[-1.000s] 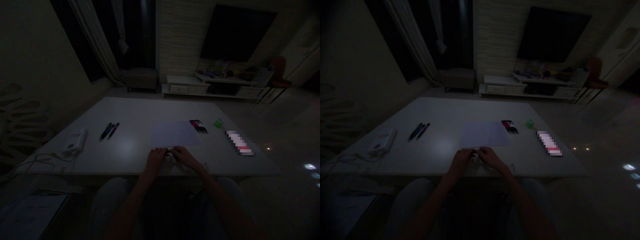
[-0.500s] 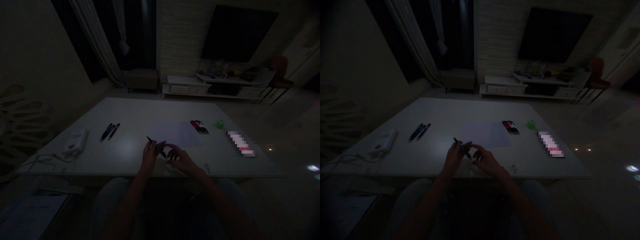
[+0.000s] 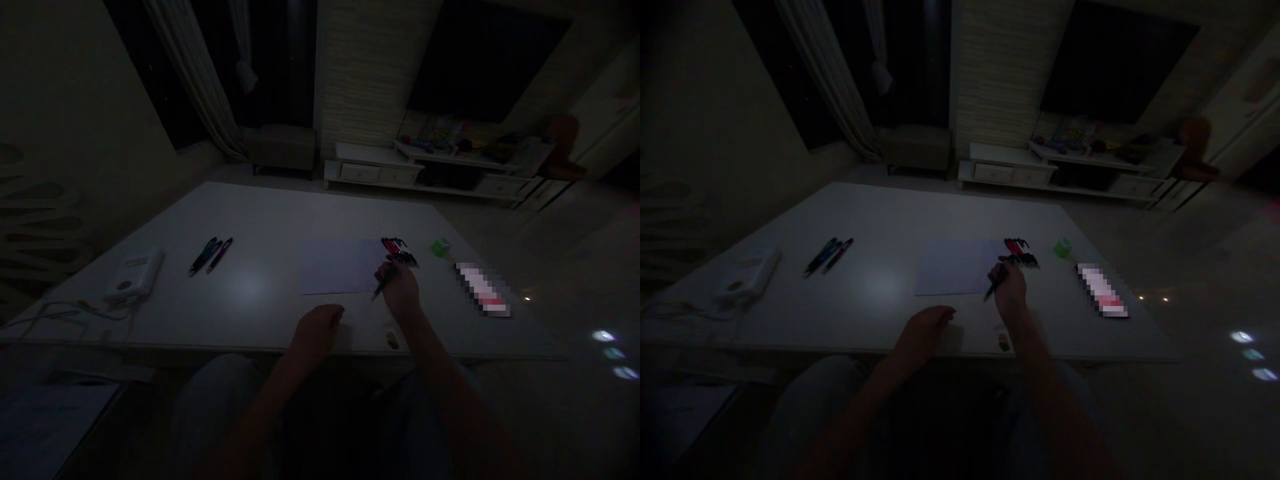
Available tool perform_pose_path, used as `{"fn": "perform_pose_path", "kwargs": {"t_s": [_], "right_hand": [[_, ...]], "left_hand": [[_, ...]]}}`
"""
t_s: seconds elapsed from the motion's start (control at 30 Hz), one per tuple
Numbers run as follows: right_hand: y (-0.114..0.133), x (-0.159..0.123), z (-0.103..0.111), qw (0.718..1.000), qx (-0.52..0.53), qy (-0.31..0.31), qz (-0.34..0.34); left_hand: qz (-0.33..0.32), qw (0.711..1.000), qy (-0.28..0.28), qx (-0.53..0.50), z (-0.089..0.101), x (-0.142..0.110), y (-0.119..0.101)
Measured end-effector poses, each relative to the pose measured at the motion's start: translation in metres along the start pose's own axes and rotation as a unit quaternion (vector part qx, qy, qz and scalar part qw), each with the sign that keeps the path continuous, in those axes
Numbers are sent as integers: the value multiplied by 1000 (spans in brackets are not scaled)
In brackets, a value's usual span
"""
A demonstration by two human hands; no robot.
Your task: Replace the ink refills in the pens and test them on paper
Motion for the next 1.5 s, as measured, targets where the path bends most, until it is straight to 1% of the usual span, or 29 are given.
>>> {"fn": "perform_pose_path", "kwargs": {"t_s": [0.03,0.07,0.13,0.2,0.3,0.4,0.47,0.6,0.7,0.83,0.93,1.0,1.07,1.13,1.17,1.23,1.3,1.33,1.47,1.5], "right_hand": [[-4,6,0,998,21,22,-47],[-8,11,-1,995,33,47,-86],[-10,16,-9,985,41,96,-137],[-10,19,-19,978,36,129,-158],[-9,26,-33,973,41,151,-171],[-11,33,-38,971,63,150,-173],[-13,36,-36,972,76,146,-166],[-17,35,-25,974,101,134,-151],[-20,32,-17,975,95,129,-156],[-16,32,-15,979,73,122,-145],[-17,34,-18,982,36,111,-148],[-23,34,-20,981,-6,105,-164],[-32,32,-22,973,-68,112,-191],[-42,28,-25,960,-147,128,-202],[-45,26,-26,953,-185,139,-195],[-46,22,-30,945,-250,154,-148],[-46,18,-34,938,-294,157,-100],[-47,16,-36,935,-305,159,-88],[-61,8,-44,920,-318,206,-95],[-63,8,-44,916,-337,201,-81]], "left_hand": [[-23,997,-6,72,1,0,-1],[-44,992,-7,121,0,0,-1],[-76,984,-7,164,-3,2,-1],[-95,979,-18,180,-3,6,0],[-103,973,-25,205,-3,10,2],[-86,969,-14,229,-3,11,7],[-70,967,-5,245,-4,10,10],[-51,963,10,265,-10,8,16],[-50,963,10,265,-12,8,19],[-55,962,16,266,-13,9,20],[-54,960,21,274,-13,9,20],[-54,958,24,280,-13,9,19],[-53,958,26,281,-12,8,18],[-54,959,24,278,-12,8,17],[-54,959,22,277,-12,8,17],[-56,958,20,280,-12,8,18],[-56,957,20,284,-13,9,18],[-57,957,21,285,-13,9,18],[-59,956,24,287,-12,8,16],[-59,956,23,288,-12,8,15]]}}
Point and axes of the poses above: each hand's wrist, its own x-axis towards the middle knuckle, its own z-axis out of the back of the hand, y = z × x, the point moved 7 cm from there along x, towards the middle knuckle
